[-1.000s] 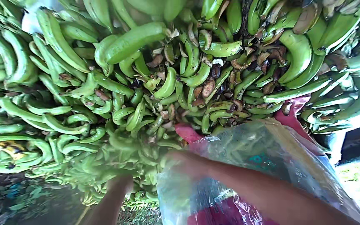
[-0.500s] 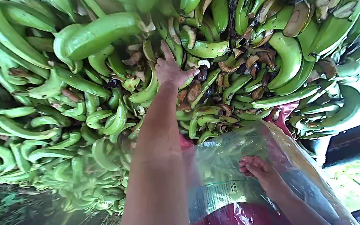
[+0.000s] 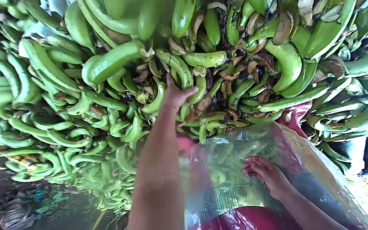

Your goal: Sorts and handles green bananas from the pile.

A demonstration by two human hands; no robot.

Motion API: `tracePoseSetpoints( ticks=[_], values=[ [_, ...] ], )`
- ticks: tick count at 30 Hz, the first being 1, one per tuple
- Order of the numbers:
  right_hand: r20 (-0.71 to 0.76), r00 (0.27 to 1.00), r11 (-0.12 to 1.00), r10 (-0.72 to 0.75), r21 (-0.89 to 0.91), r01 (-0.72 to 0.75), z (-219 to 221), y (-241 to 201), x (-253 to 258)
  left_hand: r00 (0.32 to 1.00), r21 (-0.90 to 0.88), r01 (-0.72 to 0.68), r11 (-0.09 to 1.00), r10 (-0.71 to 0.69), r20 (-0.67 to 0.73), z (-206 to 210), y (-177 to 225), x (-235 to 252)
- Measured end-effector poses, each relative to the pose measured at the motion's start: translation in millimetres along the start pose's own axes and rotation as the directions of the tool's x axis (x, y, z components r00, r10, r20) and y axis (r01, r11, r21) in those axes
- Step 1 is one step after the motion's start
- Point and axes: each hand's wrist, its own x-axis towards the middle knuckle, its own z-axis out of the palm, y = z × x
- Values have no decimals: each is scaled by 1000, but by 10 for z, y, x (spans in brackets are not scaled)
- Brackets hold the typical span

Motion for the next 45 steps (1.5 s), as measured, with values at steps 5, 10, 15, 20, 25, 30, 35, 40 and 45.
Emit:
tracePoseSetpoints(
  ticks=[5, 10, 15, 20, 25, 30, 35, 40, 45],
  values=[
    [39, 999, 1000, 17, -23, -16, 32, -8, 11, 994, 256, -89, 963, 102, -38, 94, 150, -266],
    [26, 999, 996, -25, 83, 23, 7, -42, 54, 974, 558, -185, 809, 225, -2, -734, -123, -1125],
    [73, 997, 991, -38, 128, 28, 20, -135, -4, 838, 712, 544, 444, -327, -437, -2153, -1529, -2471],
    [46, 998, 992, -46, 118, 40, 6, -212, -11, 892, 631, 442, 638, -239, -384, -1819, -1209, -2299],
    [38, 998, 992, -50, 115, 45, 9, -179, 26, 994, 570, -97, 816, 51, 96, -359, -269, -745],
    [4, 999, 991, -41, 124, 41, -4, -192, 68, 983, 601, 131, 788, -24, -182, 579, -7, -74],
    [27, 999, 989, -32, 147, 28, 12, -238, 34, 983, 670, -148, 728, 182, 19, 144, -449, -663],
    [17, 998, 984, -62, 169, 58, -59, -296, 27, 903, 577, 239, 781, 38, -427, -929, -1274, -1521],
    [34, 998, 988, -52, 150, 47, -6, -263, 39, 914, 445, 280, 851, -95, -394, -1144, -1166, -1350]
  ],
)
